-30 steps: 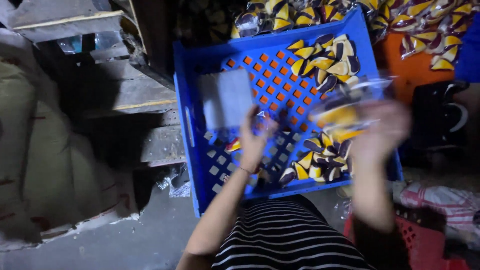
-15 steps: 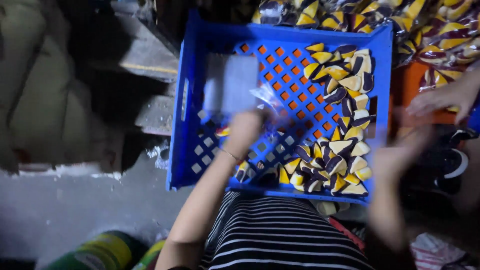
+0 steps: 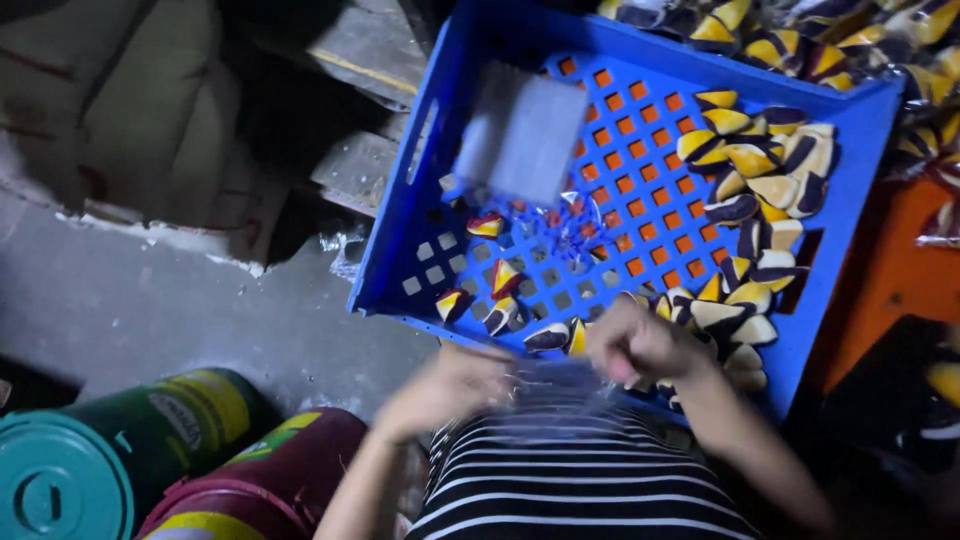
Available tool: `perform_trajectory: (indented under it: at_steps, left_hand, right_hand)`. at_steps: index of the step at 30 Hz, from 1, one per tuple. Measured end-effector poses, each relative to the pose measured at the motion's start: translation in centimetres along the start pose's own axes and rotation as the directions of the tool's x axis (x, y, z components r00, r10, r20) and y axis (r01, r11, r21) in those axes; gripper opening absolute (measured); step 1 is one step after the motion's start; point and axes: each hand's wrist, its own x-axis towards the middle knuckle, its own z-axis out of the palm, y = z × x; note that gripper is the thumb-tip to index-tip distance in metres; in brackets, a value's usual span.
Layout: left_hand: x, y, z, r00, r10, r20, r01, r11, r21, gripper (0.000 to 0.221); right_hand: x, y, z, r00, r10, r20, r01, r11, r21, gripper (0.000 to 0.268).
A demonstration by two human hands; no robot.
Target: Packing individual fortune cookies from a large storage crate into plastic bags.
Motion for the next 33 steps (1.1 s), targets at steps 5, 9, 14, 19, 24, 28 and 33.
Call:
perform_trajectory:
  at_steps: [5, 9, 14, 19, 24, 28, 33]
  left_hand:
    - [-4.6, -3.3, -2.0, 0.787, -0.072, -0.613, 0.542, 0.556, 0.631, 0.02]
    - [-4.9, -1.6, -2.2, 0.707, 0.111, -0.698, 0.356, 0.797, 0.487, 0.023]
    - [-2.3, -0.4, -2.0, 0.777, -0.13, -0.617, 0.248, 0.963, 0.11, 0.027]
    - [-1.2, -1.0, -3.6, 0.866, -0.179, -0.466, 0.175, 0.983, -0.053, 0.035]
    - [-0.6, -1.4, -6.6, 0.911, -0.228, -0.344, 0.187, 0.971, -0.15, 0.034]
    - [1.1, -0.1, -8.4, 0.944, -0.282, -0.17, 0.275, 0.959, -0.062, 0.032]
    - [4.0, 0.4, -9.5, 0.923, -0.379, -0.069, 0.381, 0.924, 0.024, 0.037]
  right_hand:
    - [1.8, 2.5, 4.1, 0.999, -0.038, -0.004, 0.02, 0.625, -0.78, 0.023]
    - [1.0, 9.3, 1.5, 0.997, 0.022, -0.071, -0.071, 0.024, -0.997, 0.049]
    - [3.5, 8.8, -1.9, 0.933, -0.357, -0.036, -0.037, 0.002, -0.999, 0.037]
    - [1.3, 6.4, -1.2, 0.96, -0.222, -0.168, -0.17, 0.009, -0.985, 0.042]
    - [-3.9, 6.5, -1.2, 0.635, -0.361, -0.683, -0.72, 0.044, -0.692, 0.027]
    - [0.7, 6.7, 2.7, 0.455, -0.536, -0.711, -0.757, 0.188, -0.626, 0.026]
    - [6.1, 13.1, 5.6, 0.409, -0.683, -0.605, -0.738, 0.142, -0.66, 0.026]
